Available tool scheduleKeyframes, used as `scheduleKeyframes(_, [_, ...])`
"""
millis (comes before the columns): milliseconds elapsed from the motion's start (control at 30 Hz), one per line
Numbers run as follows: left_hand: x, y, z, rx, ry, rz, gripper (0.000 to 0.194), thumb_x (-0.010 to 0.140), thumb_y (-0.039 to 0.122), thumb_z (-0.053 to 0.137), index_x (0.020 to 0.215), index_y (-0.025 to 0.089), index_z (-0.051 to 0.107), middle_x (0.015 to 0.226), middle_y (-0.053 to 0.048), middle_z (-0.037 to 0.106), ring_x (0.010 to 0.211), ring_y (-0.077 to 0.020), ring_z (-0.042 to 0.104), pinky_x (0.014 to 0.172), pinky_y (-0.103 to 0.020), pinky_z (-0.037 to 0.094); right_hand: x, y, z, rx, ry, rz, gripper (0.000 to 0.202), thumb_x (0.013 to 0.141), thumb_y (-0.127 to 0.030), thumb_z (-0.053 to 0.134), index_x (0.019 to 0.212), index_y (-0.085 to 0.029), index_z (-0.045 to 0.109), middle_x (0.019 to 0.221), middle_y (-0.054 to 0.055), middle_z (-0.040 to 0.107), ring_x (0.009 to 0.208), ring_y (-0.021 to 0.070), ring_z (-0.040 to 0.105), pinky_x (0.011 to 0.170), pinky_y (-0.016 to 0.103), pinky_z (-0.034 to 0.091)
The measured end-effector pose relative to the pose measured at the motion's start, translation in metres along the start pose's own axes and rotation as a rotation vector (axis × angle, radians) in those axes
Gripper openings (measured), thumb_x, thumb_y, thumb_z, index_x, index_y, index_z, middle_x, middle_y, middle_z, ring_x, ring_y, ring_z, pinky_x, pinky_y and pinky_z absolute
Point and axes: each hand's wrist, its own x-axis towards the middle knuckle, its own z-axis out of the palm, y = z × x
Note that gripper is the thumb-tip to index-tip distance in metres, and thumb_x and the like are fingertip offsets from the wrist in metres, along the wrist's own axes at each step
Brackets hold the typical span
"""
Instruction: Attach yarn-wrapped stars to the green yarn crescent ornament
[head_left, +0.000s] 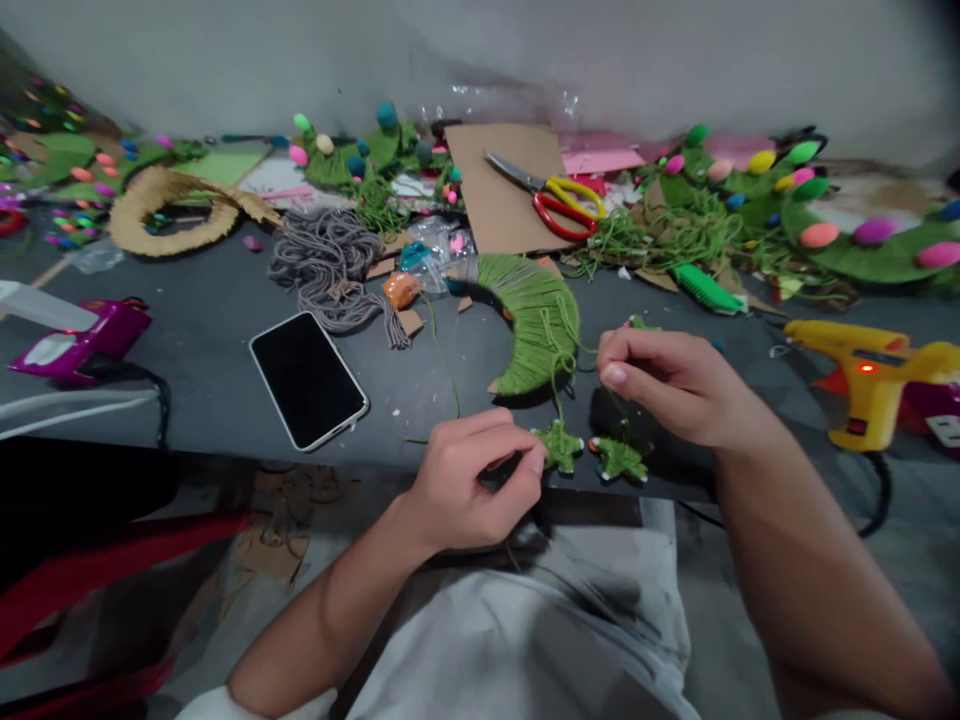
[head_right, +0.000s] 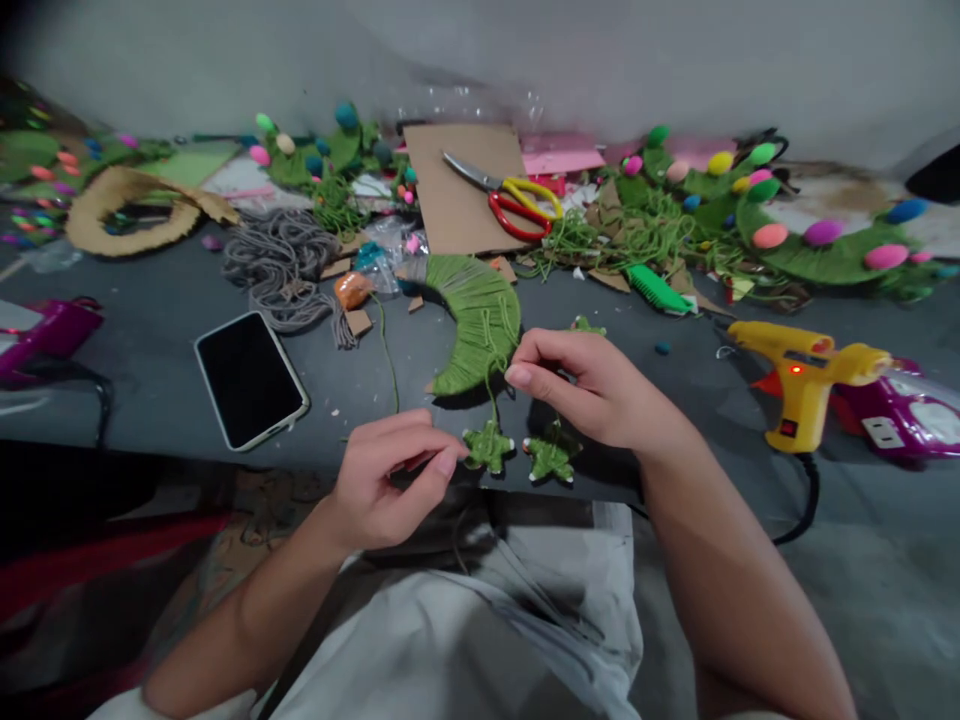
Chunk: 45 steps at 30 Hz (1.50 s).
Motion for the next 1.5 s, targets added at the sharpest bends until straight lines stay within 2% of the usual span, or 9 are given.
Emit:
scheduleKeyframes(133, [0.024, 0.007, -0.024, 0.145, -0.153, 0.062, 0.015, 0.095, 0.015, 0.064, 0.088, 0.011, 0.077, 0.070, -0.001, 0.061, 0.061, -0.0085, 0.051, 0.058, -0.024, 0.039, 0.006, 0.007, 0.005, -0.067, 0.097, 0.020, 0.043, 0.102, -0.045, 0.063, 0.068, -0.019, 0.057, 0.060, -0.003, 0.050, 0.058, 0.0103, 0.042, 0.056, 0.026, 0.034])
scheduleKeyframes(267, [0.072, 0.003, -0.064, 0.329, -0.308, 0.160, 0.023, 0.100, 0.022, 0.059, 0.091, 0.012, 0.078, 0.075, -0.002, 0.066, 0.062, -0.0089, 0.053, 0.060, -0.025, 0.039, 0.009, 0.008, 0.001, -0.135, 0.223, 0.068, 0.027, 0.096, -0.044, 0.070, 0.084, -0.020, 0.072, 0.075, 0.000, 0.069, 0.067, 0.0131, 0.058, 0.062, 0.026, 0.043])
scheduleKeyframes(367, [0.110, -0.012, -0.092, 0.403, -0.431, 0.168, 0.024, 0.099, 0.028, 0.061, 0.088, 0.015, 0.078, 0.076, -0.001, 0.069, 0.064, -0.0092, 0.056, 0.063, -0.025, 0.039, 0.002, 0.001, -0.018, -0.258, 0.399, 0.146, 0.027, 0.095, -0.048, 0.070, 0.089, -0.021, 0.074, 0.086, 0.003, 0.075, 0.075, 0.0166, 0.064, 0.069, 0.029, 0.049])
scheduleKeyframes(467, [0.136, -0.035, -0.107, 0.375, -0.488, 0.056, 0.026, 0.097, 0.034, 0.062, 0.086, 0.016, 0.078, 0.070, 0.001, 0.069, 0.061, -0.0095, 0.055, 0.060, -0.024, 0.039, -0.013, -0.001, -0.048, -0.492, 0.431, 0.290, 0.035, 0.098, -0.054, 0.062, 0.090, -0.022, 0.075, 0.094, 0.007, 0.076, 0.082, 0.0207, 0.068, 0.076, 0.034, 0.054])
scheduleKeyframes(600, [0.141, -0.065, -0.100, 0.264, -0.485, -0.063, 0.029, 0.094, 0.039, 0.064, 0.088, 0.015, 0.079, 0.072, -0.001, 0.072, 0.062, -0.0111, 0.057, 0.058, -0.024, 0.040, -0.038, 0.016, -0.080, -0.657, 0.387, 0.406, 0.038, 0.091, -0.042, 0.066, 0.120, -0.021, 0.076, 0.120, 0.015, 0.076, 0.100, 0.0309, 0.071, 0.090, 0.050, 0.057])
scheduleKeyframes(767, [0.124, -0.087, -0.087, 0.175, -0.397, -0.055, 0.028, 0.093, 0.035, 0.064, 0.088, 0.013, 0.081, 0.073, -0.003, 0.073, 0.058, -0.0094, 0.055, 0.055, -0.022, 0.040, -0.060, 0.048, -0.088, -0.730, 0.256, 0.448, 0.041, 0.090, -0.040, 0.062, 0.124, -0.021, 0.076, 0.136, 0.017, 0.071, 0.124, 0.0370, 0.068, 0.111, 0.057, 0.052])
scheduleKeyframes(1000, [0.114, -0.094, -0.088, 0.212, -0.364, 0.024, 0.026, 0.094, 0.031, 0.063, 0.087, 0.014, 0.081, 0.075, -0.003, 0.073, 0.060, -0.0094, 0.057, 0.058, -0.023, 0.041, -0.062, 0.066, -0.083, -0.682, 0.272, 0.451, 0.032, 0.089, -0.042, 0.064, 0.107, -0.021, 0.080, 0.117, 0.014, 0.078, 0.102, 0.0308, 0.072, 0.097, 0.049, 0.056])
scheduleKeyframes(1233, [0.112, -0.096, -0.087, 0.223, -0.380, 0.031, 0.025, 0.095, 0.032, 0.064, 0.088, 0.015, 0.081, 0.076, -0.003, 0.073, 0.060, -0.0090, 0.056, 0.060, -0.023, 0.041, -0.060, 0.055, -0.084, -0.547, 0.425, 0.479, 0.020, 0.082, -0.040, 0.078, 0.093, -0.024, 0.080, 0.105, 0.014, 0.078, 0.085, 0.0287, 0.067, 0.086, 0.048, 0.051])
scheduleKeyframes(1500, [0.113, -0.091, -0.086, 0.137, -0.369, -0.063, 0.025, 0.092, 0.034, 0.066, 0.092, 0.014, 0.082, 0.078, -0.003, 0.074, 0.059, -0.0092, 0.054, 0.056, -0.022, 0.041, -0.027, 0.021, -0.045, 0.041, 0.561, 0.416, 0.036, 0.088, -0.053, 0.078, 0.115, -0.028, 0.075, 0.108, 0.009, 0.078, 0.088, 0.0235, 0.076, 0.083, 0.041, 0.063])
